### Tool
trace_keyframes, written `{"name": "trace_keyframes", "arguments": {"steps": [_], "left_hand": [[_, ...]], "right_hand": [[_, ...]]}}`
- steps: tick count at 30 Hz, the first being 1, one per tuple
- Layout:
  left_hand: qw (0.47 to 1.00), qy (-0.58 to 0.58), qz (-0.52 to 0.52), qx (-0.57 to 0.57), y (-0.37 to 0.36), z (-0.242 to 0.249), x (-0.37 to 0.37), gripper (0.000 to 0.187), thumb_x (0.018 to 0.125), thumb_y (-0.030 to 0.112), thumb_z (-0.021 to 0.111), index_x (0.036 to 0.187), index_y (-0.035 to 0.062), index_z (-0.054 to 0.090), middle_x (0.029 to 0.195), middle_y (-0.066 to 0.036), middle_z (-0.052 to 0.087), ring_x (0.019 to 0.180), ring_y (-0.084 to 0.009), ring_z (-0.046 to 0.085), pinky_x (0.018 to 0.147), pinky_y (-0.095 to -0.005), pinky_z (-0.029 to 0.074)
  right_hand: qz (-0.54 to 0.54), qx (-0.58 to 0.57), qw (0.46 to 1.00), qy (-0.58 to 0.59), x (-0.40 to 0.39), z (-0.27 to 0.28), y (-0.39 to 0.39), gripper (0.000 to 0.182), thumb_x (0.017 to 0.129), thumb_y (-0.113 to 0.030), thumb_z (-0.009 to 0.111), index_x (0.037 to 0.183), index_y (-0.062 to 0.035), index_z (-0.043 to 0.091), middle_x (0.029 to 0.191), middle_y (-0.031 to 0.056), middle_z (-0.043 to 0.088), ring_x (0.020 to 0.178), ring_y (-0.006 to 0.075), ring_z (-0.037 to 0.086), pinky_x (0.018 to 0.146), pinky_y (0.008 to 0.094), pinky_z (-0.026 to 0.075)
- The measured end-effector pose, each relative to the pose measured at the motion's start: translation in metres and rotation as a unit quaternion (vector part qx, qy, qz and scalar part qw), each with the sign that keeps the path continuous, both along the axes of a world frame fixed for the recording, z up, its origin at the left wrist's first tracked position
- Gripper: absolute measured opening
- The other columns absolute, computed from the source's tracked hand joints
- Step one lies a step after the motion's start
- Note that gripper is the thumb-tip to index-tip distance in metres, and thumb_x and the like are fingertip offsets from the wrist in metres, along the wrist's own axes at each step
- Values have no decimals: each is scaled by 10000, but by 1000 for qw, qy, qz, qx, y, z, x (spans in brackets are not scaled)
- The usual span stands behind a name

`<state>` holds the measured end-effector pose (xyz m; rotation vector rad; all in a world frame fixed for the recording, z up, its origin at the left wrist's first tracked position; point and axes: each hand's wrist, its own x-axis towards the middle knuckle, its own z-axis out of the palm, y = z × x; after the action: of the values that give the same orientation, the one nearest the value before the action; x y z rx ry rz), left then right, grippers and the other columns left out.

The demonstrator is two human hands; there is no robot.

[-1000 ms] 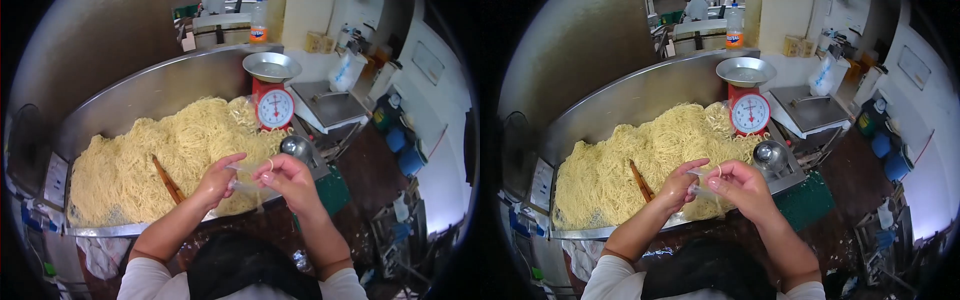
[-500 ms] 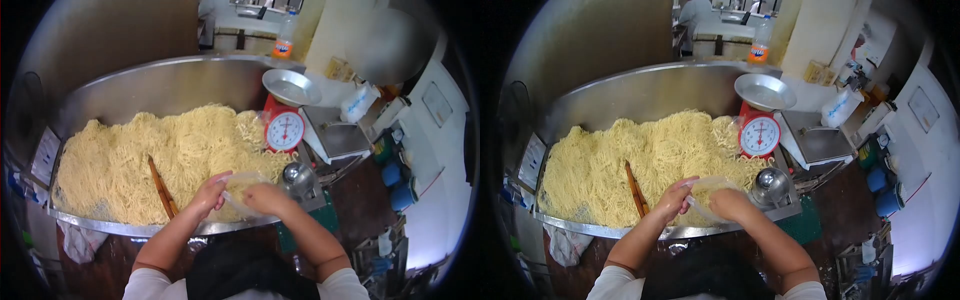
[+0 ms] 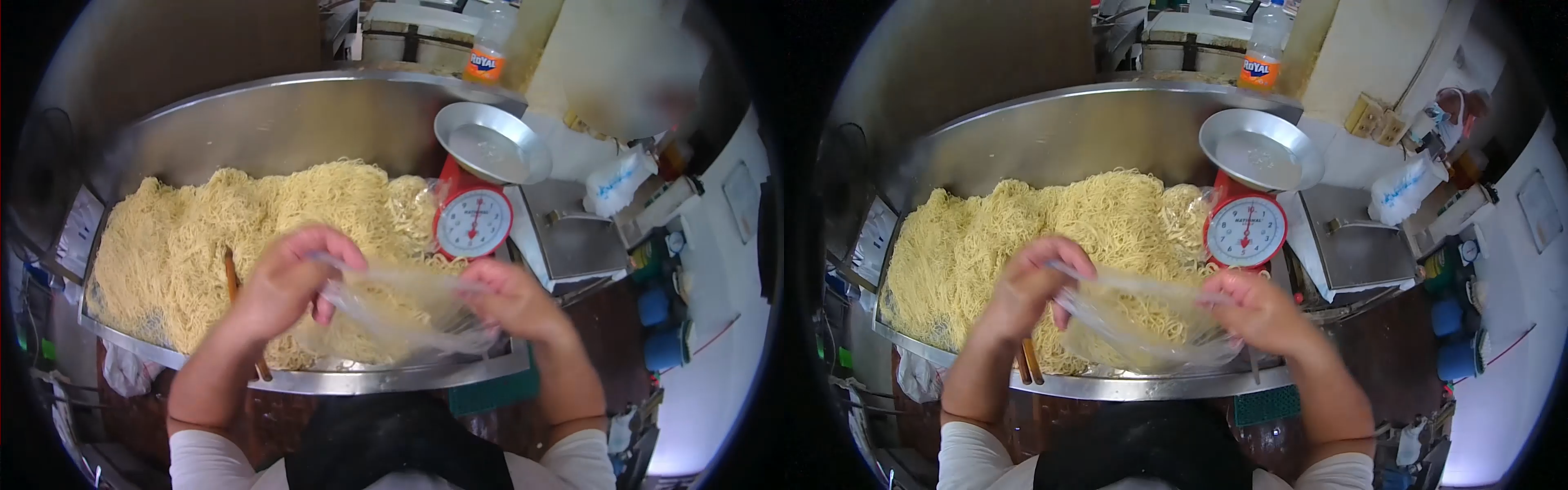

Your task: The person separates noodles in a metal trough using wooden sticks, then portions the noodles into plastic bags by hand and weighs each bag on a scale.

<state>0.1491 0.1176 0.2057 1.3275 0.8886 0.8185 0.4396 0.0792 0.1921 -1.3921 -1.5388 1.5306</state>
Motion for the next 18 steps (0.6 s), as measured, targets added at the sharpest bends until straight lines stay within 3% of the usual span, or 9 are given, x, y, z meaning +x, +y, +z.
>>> {"name": "trace_keyframes", "arguments": {"steps": [2,4,5,6,8,10,12,15,18], "left_hand": [[987,-7,48,153,18,46,23,247,834,124,469,1006,0,596,771,-76,615,547,-118,579,453,-222,476],[954,-7,111,280,45,88,55,267,866,148,447,1040,-7,579,778,-70,618,583,-117,591,487,-228,493],[955,-35,108,275,59,107,70,259,882,137,444,1062,3,574,759,-57,608,574,-109,579,492,-233,489],[955,-64,106,271,69,126,86,252,899,127,440,1083,13,569,741,-45,597,566,-101,567,497,-239,486],[962,-5,220,162,63,182,148,187,934,101,397,977,48,571,648,-11,531,487,-86,464,428,-225,387],[964,-4,237,121,82,199,172,191,954,69,379,971,55,568,638,-7,517,464,-80,428,411,-222,368],[975,-54,155,152,126,178,172,204,958,33,386,1064,33,561,711,-31,554,496,-84,460,449,-229,429],[968,22,102,229,189,141,189,241,922,112,441,1113,48,573,683,-18,554,541,-87,533,498,-243,467],[971,104,90,198,211,113,203,237,925,114,467,1132,86,577,642,-2,512,523,-81,510,498,-238,449]], "right_hand": [[3,96,993,63,30,50,18,86,903,-148,581,947,-76,592,725,-51,562,555,13,493,483,168,395],[-120,222,966,61,51,99,37,149,862,-147,620,982,-60,615,761,-54,576,613,11,513,517,168,402],[-100,302,946,66,70,118,55,212,843,-164,635,1025,-55,618,788,-47,584,635,14,519,533,169,414],[-124,303,942,72,86,141,69,303,808,-122,639,1089,-30,573,922,1,604,760,63,550,652,207,458],[-142,353,923,57,116,164,101,293,832,-167,632,1093,-41,586,880,-24,576,747,36,523,651,198,452],[-175,403,898,41,134,177,121,239,841,-202,628,1043,-74,625,720,-74,533,587,-7,478,523,184,429],[-185,390,902,-12,156,178,136,238,837,-208,633,1037,-80,629,711,-76,530,578,-2,471,519,196,432],[-198,377,903,-50,174,153,156,227,836,-213,630,1021,-80,636,708,-70,533,571,14,469,521,210,435],[-198,362,909,-56,187,119,174,221,841,-214,623,1005,-67,640,720,-57,544,573,36,477,524,216,436]]}}
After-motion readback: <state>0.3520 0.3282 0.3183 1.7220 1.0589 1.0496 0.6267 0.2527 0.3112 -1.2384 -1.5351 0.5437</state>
